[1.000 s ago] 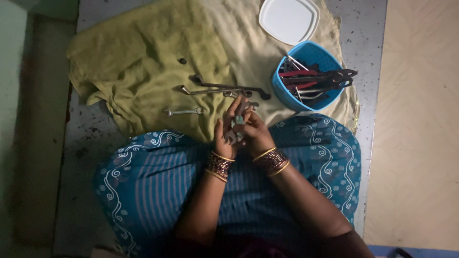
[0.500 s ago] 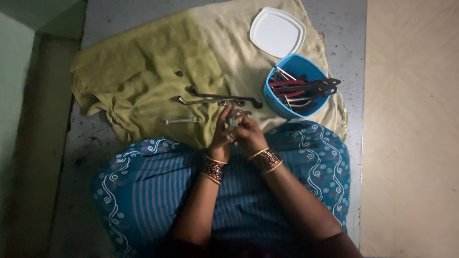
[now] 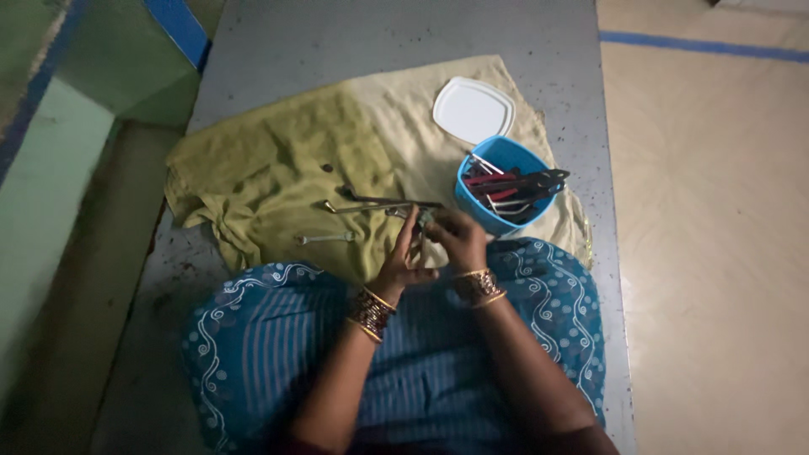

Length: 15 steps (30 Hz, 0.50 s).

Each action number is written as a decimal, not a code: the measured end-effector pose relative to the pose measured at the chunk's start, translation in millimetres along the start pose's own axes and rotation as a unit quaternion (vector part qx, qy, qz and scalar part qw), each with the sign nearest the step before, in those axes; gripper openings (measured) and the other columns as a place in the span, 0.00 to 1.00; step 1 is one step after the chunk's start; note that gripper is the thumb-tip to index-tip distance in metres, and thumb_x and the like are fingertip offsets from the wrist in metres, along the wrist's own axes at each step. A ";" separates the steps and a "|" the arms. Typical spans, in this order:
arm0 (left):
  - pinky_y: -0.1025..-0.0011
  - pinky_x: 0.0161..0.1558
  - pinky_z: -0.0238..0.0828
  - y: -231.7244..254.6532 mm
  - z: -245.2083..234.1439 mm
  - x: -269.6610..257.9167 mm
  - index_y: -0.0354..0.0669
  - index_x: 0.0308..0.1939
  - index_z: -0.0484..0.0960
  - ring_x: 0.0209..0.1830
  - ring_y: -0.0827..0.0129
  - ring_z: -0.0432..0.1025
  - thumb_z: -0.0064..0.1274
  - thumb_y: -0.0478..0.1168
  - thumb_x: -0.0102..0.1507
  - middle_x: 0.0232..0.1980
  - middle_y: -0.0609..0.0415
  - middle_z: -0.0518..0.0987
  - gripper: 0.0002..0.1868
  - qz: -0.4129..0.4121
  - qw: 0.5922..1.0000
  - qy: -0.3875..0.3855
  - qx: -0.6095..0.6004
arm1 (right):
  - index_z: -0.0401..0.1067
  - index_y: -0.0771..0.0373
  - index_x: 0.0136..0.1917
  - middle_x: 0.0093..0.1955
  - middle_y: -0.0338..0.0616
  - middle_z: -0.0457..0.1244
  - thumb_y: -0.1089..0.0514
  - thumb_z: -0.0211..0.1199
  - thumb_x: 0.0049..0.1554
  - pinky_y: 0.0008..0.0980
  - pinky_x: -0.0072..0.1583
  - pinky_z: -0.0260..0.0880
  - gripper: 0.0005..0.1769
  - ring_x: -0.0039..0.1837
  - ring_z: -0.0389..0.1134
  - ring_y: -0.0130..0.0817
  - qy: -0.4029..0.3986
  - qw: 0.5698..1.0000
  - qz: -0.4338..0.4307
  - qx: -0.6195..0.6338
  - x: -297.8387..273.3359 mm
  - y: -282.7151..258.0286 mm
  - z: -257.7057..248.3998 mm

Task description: The person wipes metal wrenches with a cloth, handling them individually and placing them into a blue plastic container.

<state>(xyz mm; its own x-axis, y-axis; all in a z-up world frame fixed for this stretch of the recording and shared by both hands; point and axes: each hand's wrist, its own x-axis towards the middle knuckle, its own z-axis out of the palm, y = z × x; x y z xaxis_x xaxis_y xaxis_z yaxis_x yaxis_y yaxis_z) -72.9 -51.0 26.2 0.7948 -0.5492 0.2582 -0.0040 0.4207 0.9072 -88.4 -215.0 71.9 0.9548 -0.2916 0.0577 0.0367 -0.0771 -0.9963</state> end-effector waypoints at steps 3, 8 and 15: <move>0.60 0.73 0.63 21.3 -1.4 6.4 0.40 0.83 0.45 0.76 0.58 0.61 0.77 0.47 0.50 0.77 0.44 0.63 0.68 0.046 0.983 0.025 0.174 | 0.75 0.69 0.53 0.43 0.41 0.70 0.64 0.70 0.56 0.27 0.45 0.73 0.13 0.43 0.72 0.29 -0.051 0.991 0.022 0.122 -15.9 -0.6 6.4; 0.63 0.74 0.52 44.6 -46.9 5.6 0.39 0.82 0.40 0.77 0.59 0.58 0.74 0.44 0.53 0.76 0.43 0.65 0.67 -0.028 0.976 0.041 0.212 | 0.75 0.68 0.55 0.48 0.41 0.69 0.66 0.67 0.57 0.26 0.51 0.72 0.12 0.49 0.70 0.26 -0.089 0.982 -0.042 0.159 -34.2 -10.9 29.8; 0.66 0.68 0.64 -75.9 -100.3 18.6 0.37 0.85 0.48 0.69 0.63 0.63 0.73 0.50 0.54 0.74 0.49 0.67 0.64 -0.014 0.989 0.064 0.136 | 0.77 0.65 0.54 0.49 0.43 0.68 0.66 0.71 0.51 0.31 0.47 0.75 0.16 0.47 0.73 0.30 -0.084 0.979 -0.120 -0.141 -5.9 -28.8 44.0</move>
<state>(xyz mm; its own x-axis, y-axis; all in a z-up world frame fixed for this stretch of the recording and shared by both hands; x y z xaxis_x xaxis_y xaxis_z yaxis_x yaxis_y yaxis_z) 3.0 -20.7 -71.1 0.8670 -0.4548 0.2039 -0.1307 0.1873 0.9736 -82.1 -169.2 97.5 0.9647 -0.0733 0.2528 0.2052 -0.3920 -0.8968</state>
